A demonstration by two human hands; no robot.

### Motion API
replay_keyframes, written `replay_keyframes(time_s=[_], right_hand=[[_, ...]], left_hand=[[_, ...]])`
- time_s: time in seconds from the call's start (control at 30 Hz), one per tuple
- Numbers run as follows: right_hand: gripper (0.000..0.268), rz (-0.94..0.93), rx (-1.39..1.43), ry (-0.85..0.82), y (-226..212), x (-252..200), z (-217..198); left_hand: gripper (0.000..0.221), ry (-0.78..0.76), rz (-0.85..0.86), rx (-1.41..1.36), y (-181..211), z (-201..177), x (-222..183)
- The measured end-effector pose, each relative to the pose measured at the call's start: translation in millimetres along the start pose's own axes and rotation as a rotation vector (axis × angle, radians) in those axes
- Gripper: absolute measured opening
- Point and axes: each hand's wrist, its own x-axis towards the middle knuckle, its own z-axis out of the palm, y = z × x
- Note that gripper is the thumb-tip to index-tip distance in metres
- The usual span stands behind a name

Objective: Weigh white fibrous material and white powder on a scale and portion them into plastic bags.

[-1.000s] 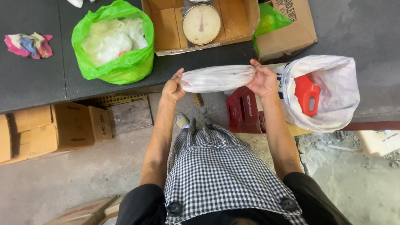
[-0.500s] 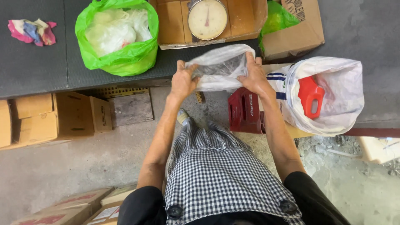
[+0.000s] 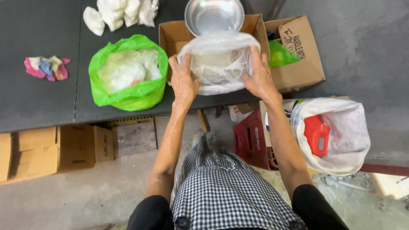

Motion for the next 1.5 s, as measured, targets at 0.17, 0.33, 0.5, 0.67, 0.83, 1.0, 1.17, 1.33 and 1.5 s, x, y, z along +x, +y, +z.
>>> replay_keyframes(time_s=[0.17, 0.33, 0.5, 0.67, 0.83, 1.0, 1.17, 1.33, 1.5], right_hand=[[0.097, 0.059, 0.078, 0.044, -15.9, 88.8, -11.1], [0.097, 0.029, 0.028, 0.061, -6.5, 162.9, 3.2], [0.102, 0.365, -0.143, -0.118, 10.2, 216.8, 42.6], [0.089, 0.359, -0.218, -0.115, 30.6, 228.8, 63.4], [0.059, 0.221, -0.259, 0.091, 2.2, 214.8, 47.2], [0.051, -0.093, -0.352, -0.206, -4.7, 201.3, 63.1], [0.031, 0.111, -0.470, -0.449, -11.1, 191.2, 75.9], [0.034, 0.210, -0.325, -0.320, -23.2, 190.4, 62.7], [0.031, 0.275, -0.083, -0.010, -31.8, 165.7, 48.4]], left_hand=[[0.074, 0.065, 0.067, -0.048, -11.4, 27.5, 79.7], [0.084, 0.032, 0.042, -0.049, -22.8, 48.6, 149.8], [0.082, -0.225, -0.003, 0.199, -79.4, 98.9, 174.9], [0.076, -0.304, 0.084, 0.228, -95.5, 109.5, 186.7], [0.069, -0.307, 0.189, 0.214, -80.3, 94.8, 202.8], [0.056, -0.241, 0.308, 0.220, -94.4, 114.8, 220.9], [0.054, -0.296, 0.302, 0.212, -101.3, 130.3, 227.3], [0.043, -0.435, 0.324, 0.151, -80.3, 108.5, 228.5], [0.040, -0.273, 0.290, -0.132, -37.7, 99.9, 217.6]])
